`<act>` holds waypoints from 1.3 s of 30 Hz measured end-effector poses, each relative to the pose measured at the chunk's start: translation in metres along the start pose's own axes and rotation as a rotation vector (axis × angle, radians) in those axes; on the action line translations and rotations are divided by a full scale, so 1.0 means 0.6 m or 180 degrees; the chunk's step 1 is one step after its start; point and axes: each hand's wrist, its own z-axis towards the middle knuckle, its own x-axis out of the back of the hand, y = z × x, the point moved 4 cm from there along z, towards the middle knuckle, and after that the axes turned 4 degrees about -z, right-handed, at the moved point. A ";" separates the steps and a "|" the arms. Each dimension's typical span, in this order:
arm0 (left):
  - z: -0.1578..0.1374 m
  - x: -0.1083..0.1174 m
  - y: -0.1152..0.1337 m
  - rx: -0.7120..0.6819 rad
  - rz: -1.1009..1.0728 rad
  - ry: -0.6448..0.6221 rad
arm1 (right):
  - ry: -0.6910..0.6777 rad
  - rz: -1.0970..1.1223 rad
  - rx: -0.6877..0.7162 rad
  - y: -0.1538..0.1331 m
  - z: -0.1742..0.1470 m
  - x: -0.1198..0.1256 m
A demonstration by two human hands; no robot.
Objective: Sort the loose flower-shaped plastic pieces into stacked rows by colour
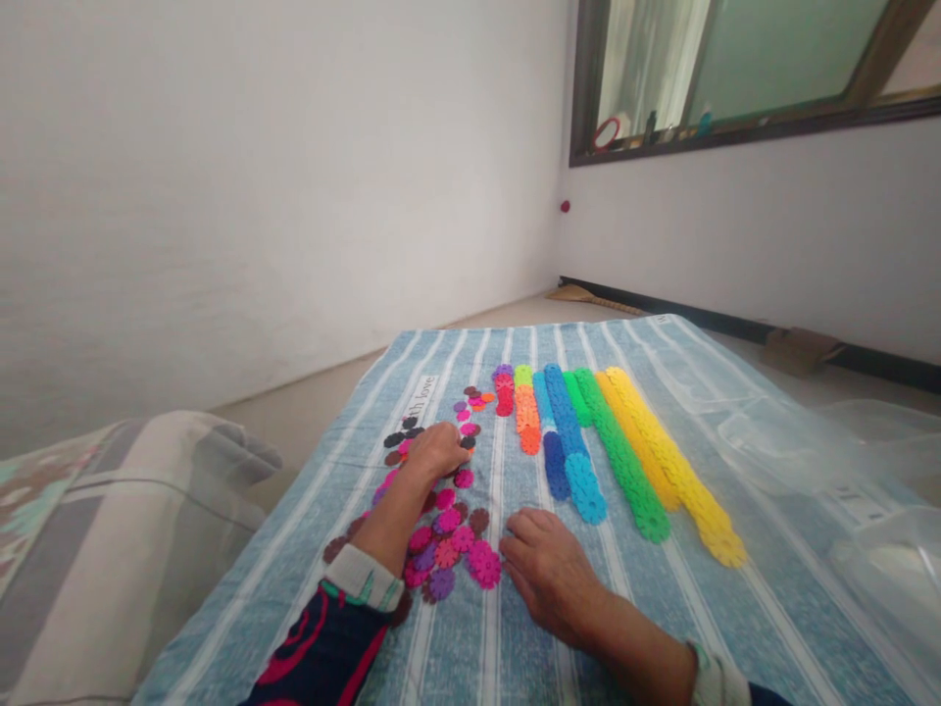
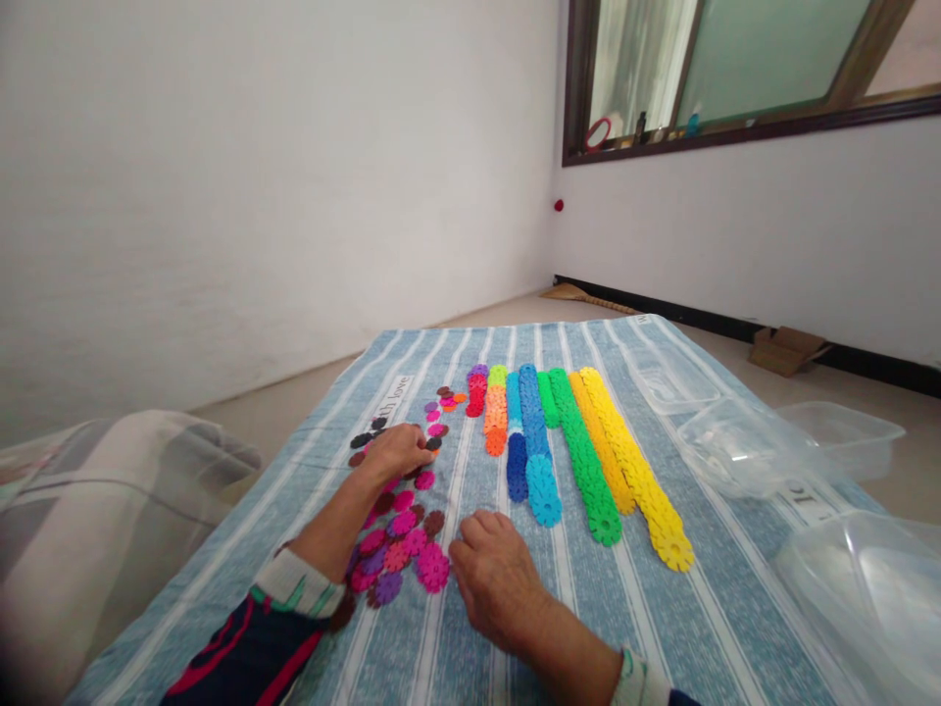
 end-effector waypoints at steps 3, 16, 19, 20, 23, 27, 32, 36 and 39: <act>0.002 -0.003 0.002 -0.0005 -0.0047 0.0064 | -0.0019 0.0020 -0.0004 0.000 0.000 0.000; 0.013 -0.008 -0.013 -0.0039 -0.0639 0.0205 | -0.0034 -0.0014 -0.0025 0.000 0.004 0.002; -0.001 0.010 0.004 -0.0061 -0.0390 0.0251 | -0.0013 -0.0016 -0.0035 0.000 0.005 0.005; -0.006 0.017 0.013 -0.0076 -0.0299 0.0300 | -0.0014 -0.0015 -0.0036 0.000 0.005 0.005; -0.021 0.032 0.047 -0.0244 -0.0205 0.0405 | -0.0033 -0.0007 -0.0044 0.000 0.006 0.006; -0.025 0.023 0.102 -0.0714 -0.0247 0.0332 | -0.0031 0.0002 -0.0077 0.001 0.007 0.005; -0.006 -0.008 0.152 -0.1075 -0.0345 0.0174 | -0.0040 -0.0031 -0.0076 0.002 0.008 0.007; 0.005 -0.020 0.166 -0.1107 -0.0411 0.0100 | -0.0043 -0.0048 -0.0093 0.003 0.009 0.007; 0.010 -0.026 0.167 -0.1064 -0.0379 0.0095 | -0.0040 -0.0031 -0.0093 0.004 0.009 0.003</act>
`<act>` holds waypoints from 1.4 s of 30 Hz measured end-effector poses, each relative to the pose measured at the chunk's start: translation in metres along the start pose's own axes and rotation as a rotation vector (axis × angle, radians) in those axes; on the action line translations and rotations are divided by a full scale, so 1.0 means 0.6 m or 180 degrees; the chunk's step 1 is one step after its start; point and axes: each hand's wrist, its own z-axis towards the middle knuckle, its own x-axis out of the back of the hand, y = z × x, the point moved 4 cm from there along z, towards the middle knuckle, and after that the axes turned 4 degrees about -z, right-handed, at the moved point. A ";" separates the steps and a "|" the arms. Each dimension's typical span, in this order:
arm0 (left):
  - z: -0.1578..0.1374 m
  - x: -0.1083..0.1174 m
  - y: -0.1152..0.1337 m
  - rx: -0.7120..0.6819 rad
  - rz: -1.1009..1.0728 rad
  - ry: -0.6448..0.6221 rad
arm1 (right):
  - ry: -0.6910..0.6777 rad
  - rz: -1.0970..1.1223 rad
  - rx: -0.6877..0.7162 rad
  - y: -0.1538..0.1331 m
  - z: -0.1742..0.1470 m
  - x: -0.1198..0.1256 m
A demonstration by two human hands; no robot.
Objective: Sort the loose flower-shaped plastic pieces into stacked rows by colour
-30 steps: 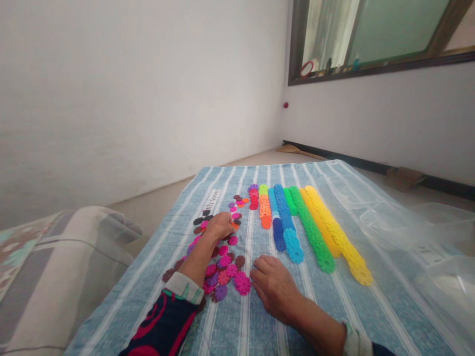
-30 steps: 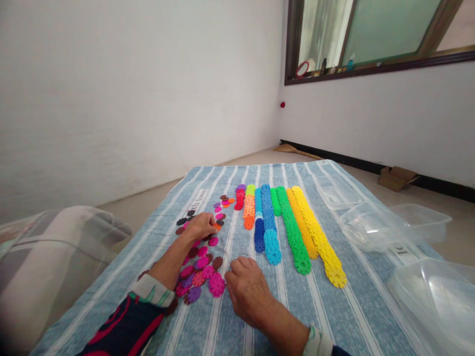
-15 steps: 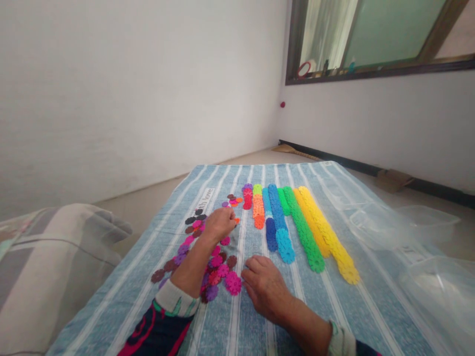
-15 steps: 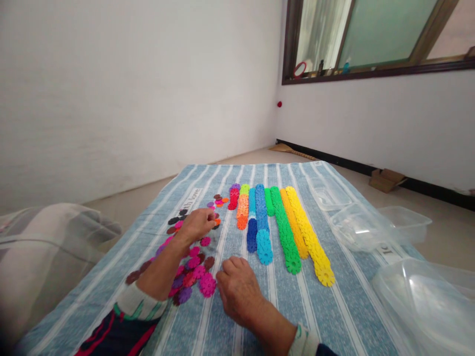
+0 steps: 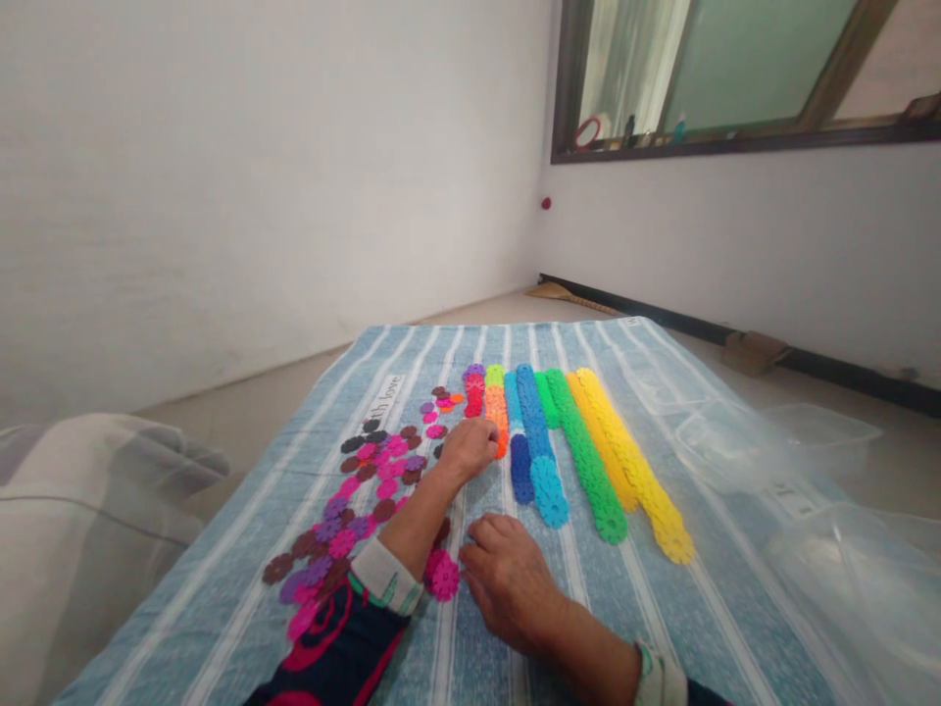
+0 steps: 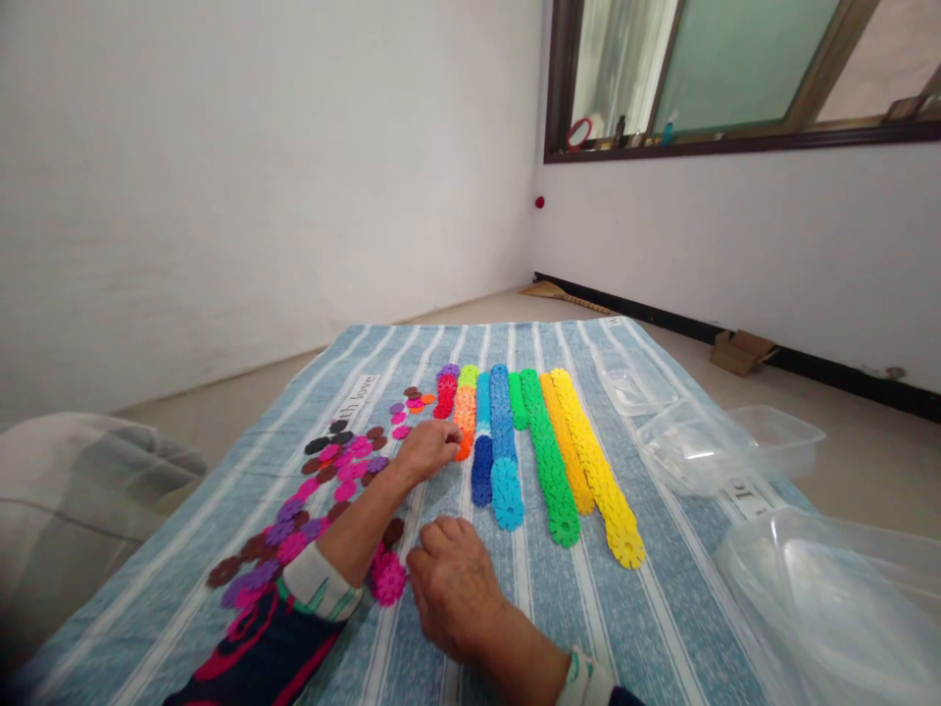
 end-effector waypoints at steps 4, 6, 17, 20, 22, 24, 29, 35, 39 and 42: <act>0.006 -0.009 -0.004 -0.0088 -0.0037 0.0081 | -0.0010 0.0018 0.0019 0.000 0.000 -0.003; 0.008 -0.013 -0.006 -0.0167 -0.0100 0.0166 | -0.0021 0.0021 0.0025 0.000 0.000 -0.002; 0.009 -0.006 -0.035 -0.0373 -0.0477 0.0624 | 0.0025 0.0100 -0.0001 -0.001 -0.001 -0.002; 0.012 0.020 -0.074 -0.0035 -0.0307 0.0651 | 0.0041 0.0133 -0.0021 -0.001 -0.001 -0.003; 0.015 0.034 -0.106 0.0366 -0.0080 0.0568 | 0.0045 0.0150 -0.0032 -0.001 -0.001 -0.005; 0.017 0.043 -0.134 0.0777 0.0110 0.0483 | 0.0048 0.0160 -0.0031 -0.002 -0.002 -0.006; 0.031 0.041 -0.157 0.1269 0.0322 0.0538 | 0.0068 0.0178 -0.0026 -0.001 -0.004 -0.008; 0.064 0.028 -0.157 0.1350 0.0452 0.0684 | 0.0081 0.0163 -0.0044 -0.002 -0.003 -0.007; 0.082 0.023 -0.165 0.1498 0.0391 0.0722 | 0.0056 0.0172 -0.0028 -0.003 -0.001 -0.004; 0.089 0.024 -0.174 0.1747 0.0079 0.0623 | 0.0059 0.0171 -0.0020 -0.004 0.000 -0.003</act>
